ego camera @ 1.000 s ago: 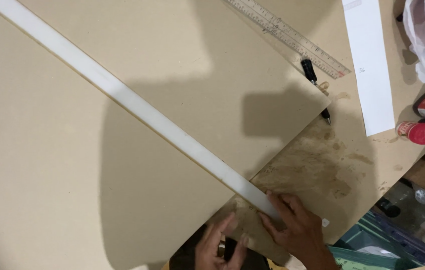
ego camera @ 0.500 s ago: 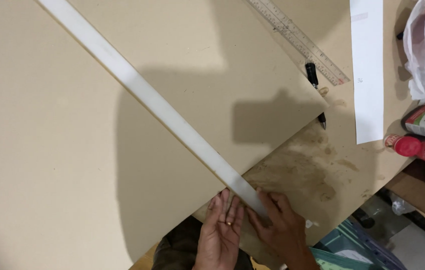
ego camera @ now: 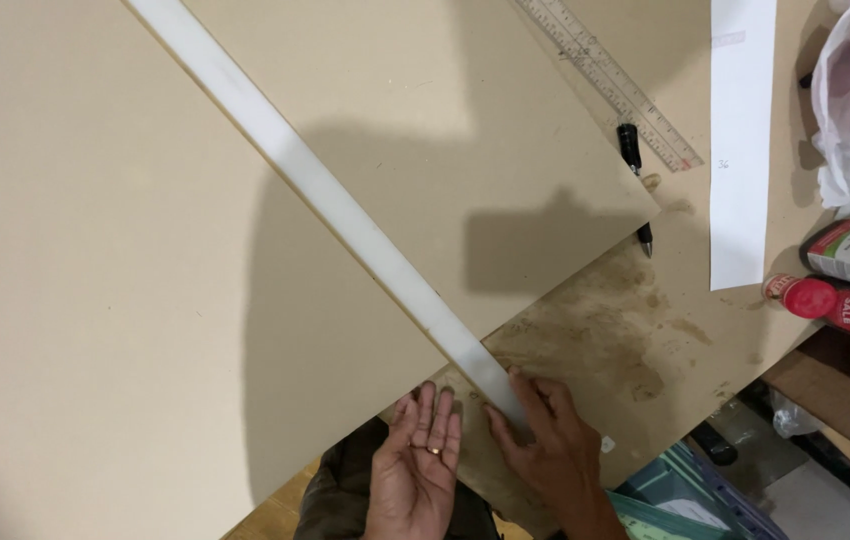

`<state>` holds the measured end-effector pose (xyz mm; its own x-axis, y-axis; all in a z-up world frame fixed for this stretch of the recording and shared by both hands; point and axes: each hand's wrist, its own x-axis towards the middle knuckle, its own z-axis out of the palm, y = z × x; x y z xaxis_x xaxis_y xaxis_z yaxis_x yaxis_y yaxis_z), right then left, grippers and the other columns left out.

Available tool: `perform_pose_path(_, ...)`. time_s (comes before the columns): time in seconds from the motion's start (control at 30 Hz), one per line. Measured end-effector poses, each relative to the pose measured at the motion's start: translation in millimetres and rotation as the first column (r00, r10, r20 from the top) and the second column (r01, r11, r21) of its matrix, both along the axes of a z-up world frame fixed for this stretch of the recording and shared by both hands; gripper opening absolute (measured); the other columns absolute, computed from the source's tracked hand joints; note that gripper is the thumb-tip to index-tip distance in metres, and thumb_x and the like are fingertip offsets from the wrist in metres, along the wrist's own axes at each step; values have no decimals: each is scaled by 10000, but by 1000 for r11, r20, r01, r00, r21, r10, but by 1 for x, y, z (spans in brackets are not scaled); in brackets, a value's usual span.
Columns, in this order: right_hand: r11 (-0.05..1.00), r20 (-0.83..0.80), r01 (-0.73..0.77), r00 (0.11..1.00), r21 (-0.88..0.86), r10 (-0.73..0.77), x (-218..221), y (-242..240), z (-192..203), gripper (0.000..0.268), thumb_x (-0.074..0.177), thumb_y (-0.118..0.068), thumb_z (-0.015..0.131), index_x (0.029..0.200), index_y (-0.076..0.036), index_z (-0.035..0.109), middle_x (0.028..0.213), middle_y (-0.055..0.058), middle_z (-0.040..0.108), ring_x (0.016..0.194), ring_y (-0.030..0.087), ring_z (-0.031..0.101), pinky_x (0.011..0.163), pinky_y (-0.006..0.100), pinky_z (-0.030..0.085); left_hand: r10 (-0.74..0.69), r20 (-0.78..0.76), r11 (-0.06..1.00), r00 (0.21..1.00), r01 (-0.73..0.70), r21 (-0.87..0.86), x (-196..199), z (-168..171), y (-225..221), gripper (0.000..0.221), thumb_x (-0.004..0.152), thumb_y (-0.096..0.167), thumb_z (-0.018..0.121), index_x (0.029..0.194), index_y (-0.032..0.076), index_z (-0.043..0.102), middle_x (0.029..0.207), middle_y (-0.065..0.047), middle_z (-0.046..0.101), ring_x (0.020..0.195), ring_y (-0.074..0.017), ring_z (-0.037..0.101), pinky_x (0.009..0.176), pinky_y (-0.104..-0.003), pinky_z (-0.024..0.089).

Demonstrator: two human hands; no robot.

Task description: The person is aligning a long white guide on a large board, securing it with a binder clip, and marking the board.

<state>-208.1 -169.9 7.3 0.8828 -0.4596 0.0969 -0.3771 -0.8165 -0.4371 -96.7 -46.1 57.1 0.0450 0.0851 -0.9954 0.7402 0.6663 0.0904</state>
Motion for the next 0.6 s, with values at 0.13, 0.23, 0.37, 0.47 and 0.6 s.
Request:
perform_pose_path(0.13,1000,10,8,1000,-16,-8,-1,1,4,473,848,-345,839,1245,-130,700,1081,26,664,893,133,704,587,267,552,85,-12,996,996,-86,-8,-2,-7,-1,160,909,54,615,1068,64,602,1359,-142,692,1372,-352,618,1168,-446,466)
perform_pose_path(0.23,1000,4,25,1000,-17,-25,-3,2,3,495,842,-381,835,1249,-135,700,1093,17,669,909,134,703,591,290,568,74,22,997,997,-74,-12,3,-7,-10,229,901,96,629,1114,11,624,1329,-144,687,1366,-328,616,1173,-421,464)
perform_pose_path(0.37,998,25,54,998,19,-55,-5,4,4,496,821,-389,848,1223,-138,703,1092,17,687,882,130,708,541,267,544,20,20,994,1000,-22,104,7,-1,-22,349,866,168,697,1182,24,663,1272,-162,689,1284,-283,647,1138,-364,472)
perform_pose_path(0.47,993,-42,119,992,3,-119,-7,8,11,472,812,-440,828,1195,-184,727,1086,4,692,839,122,709,495,299,533,-36,28,988,999,32,152,32,33,-43,391,858,92,693,1226,-3,600,1269,-159,672,1250,-266,637,1176,-351,461)
perform_pose_path(0.6,978,-68,207,976,19,-205,-8,3,22,552,730,-551,852,1154,-211,757,1080,-22,705,805,123,712,510,324,550,-34,67,990,997,25,136,27,19,-46,356,853,82,715,1177,-8,597,1211,-191,688,1211,-275,658,1165,-347,476)
